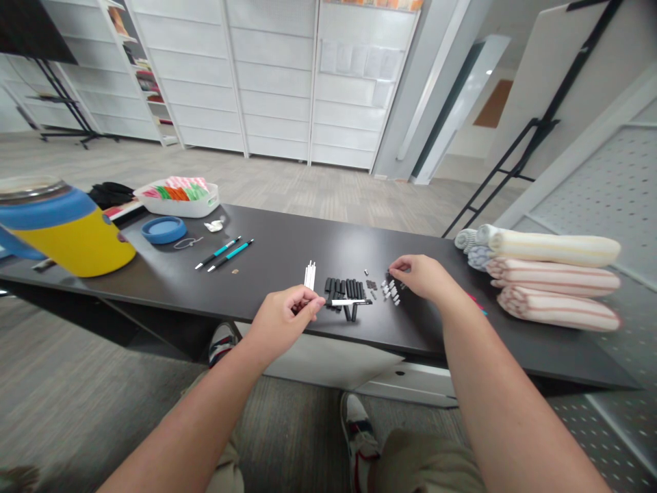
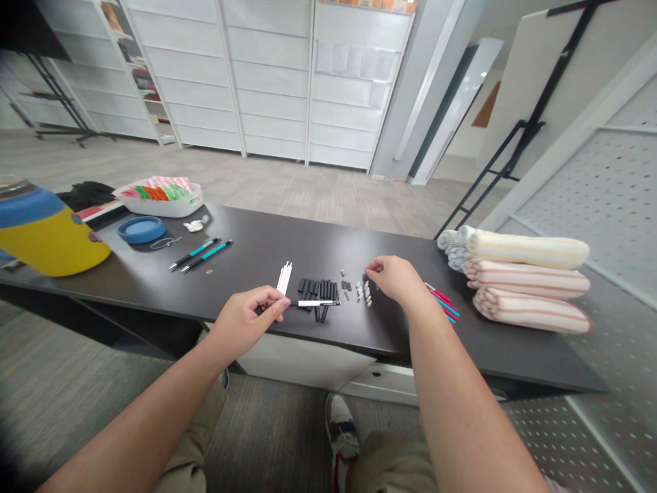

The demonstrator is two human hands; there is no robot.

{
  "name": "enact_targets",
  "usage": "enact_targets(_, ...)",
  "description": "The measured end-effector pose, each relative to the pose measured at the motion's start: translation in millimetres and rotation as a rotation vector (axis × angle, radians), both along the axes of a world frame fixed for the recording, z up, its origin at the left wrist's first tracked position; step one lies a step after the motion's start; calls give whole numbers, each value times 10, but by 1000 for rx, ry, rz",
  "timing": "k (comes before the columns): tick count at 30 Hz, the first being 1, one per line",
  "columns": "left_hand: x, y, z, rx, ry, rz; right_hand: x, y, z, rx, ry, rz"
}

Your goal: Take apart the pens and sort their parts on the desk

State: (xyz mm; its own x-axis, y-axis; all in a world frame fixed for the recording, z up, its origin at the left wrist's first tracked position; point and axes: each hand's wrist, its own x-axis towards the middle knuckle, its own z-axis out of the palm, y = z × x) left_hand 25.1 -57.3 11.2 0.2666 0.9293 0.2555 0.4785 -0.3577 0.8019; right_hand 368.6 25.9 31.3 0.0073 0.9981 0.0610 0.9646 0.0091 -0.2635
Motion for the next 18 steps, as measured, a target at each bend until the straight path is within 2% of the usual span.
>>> enact_targets(5, 2, 2, 1, 2, -7, -2, 11, -24, 34, -3, -3, 2)
enact_targets(10, 4, 2, 1, 5, -1, -5, -50, -86, 146, 108, -58, 5)
enact_targets(14, 7, -3, 2, 5, -2, -1, -211, -103, 220, 133, -100, 34)
enact_targets(18, 1, -5, -3, 4, 2, 0, -472, -67, 216, 86, -110, 102)
